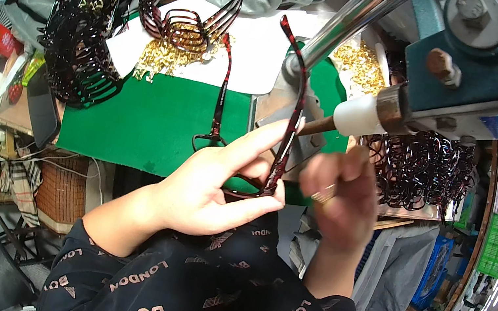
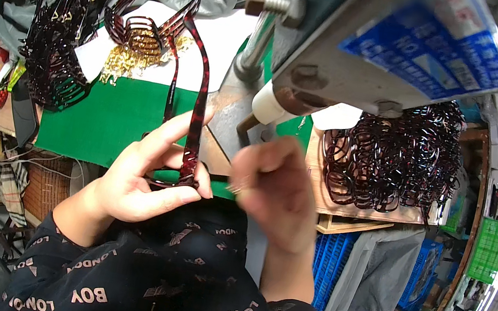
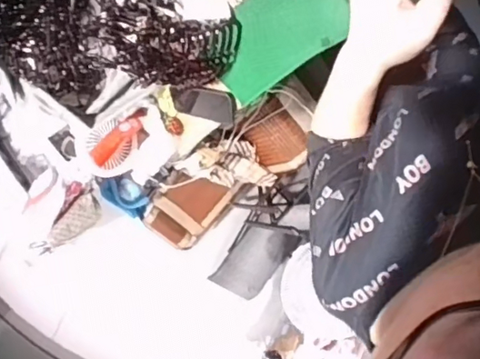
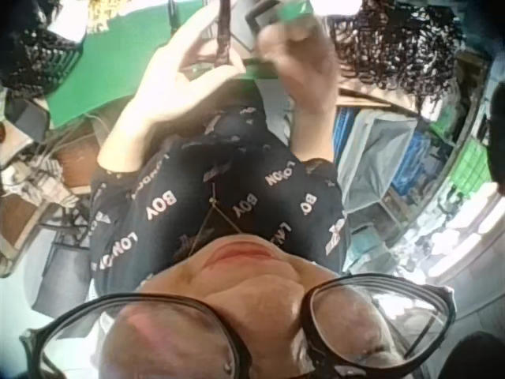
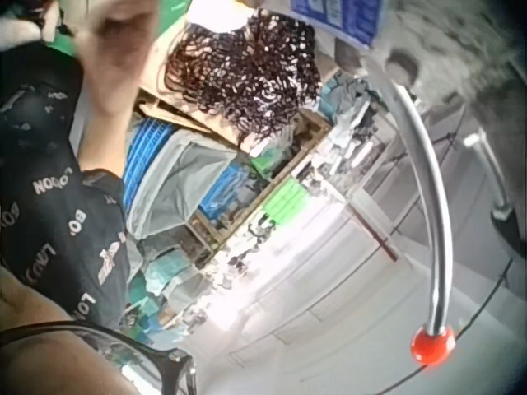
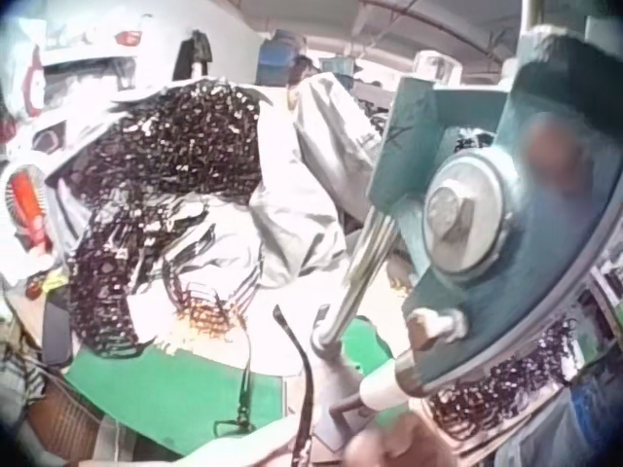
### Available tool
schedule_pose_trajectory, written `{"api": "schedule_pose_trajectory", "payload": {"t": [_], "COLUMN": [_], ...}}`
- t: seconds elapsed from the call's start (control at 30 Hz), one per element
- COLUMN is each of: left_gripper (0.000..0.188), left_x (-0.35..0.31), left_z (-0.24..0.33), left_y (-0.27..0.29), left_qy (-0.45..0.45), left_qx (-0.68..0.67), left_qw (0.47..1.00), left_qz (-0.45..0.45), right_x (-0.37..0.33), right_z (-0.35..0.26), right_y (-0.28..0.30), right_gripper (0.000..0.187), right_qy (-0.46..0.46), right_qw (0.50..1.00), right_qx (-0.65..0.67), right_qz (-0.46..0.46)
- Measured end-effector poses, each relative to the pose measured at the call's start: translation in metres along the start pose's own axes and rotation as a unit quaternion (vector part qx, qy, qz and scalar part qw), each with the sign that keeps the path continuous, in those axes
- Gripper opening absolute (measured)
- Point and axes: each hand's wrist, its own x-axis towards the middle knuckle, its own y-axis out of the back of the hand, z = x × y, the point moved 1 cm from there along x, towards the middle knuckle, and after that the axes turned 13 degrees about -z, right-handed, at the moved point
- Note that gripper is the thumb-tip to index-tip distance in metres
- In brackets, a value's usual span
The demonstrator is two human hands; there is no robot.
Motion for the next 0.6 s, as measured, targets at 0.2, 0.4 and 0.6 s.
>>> {"api": "schedule_pose_trajectory", "payload": {"t": [0.2,0.4,0.6], "left_gripper": [0.079,0.075,0.065], "left_x": [-0.003,0.002,0.002], "left_z": [0.003,0.009,0.006], "left_y": [0.007,0.005,0.005], "left_qy": [0.01,0.025,0.02], "left_qx": [0.073,0.018,0.014], "left_qw": [0.997,1.0,1.0], "left_qz": [0.001,-0.004,-0.013], "right_x": [0.015,0.017,0.024], "right_z": [0.02,0.016,0.0], "right_y": [-0.014,-0.009,-0.011], "right_gripper": [0.039,0.037,0.028], "right_qy": [-0.066,-0.15,-0.195], "right_qw": [0.994,0.988,0.977], "right_qx": [0.078,-0.011,-0.085], "right_qz": [-0.038,-0.04,-0.035]}}
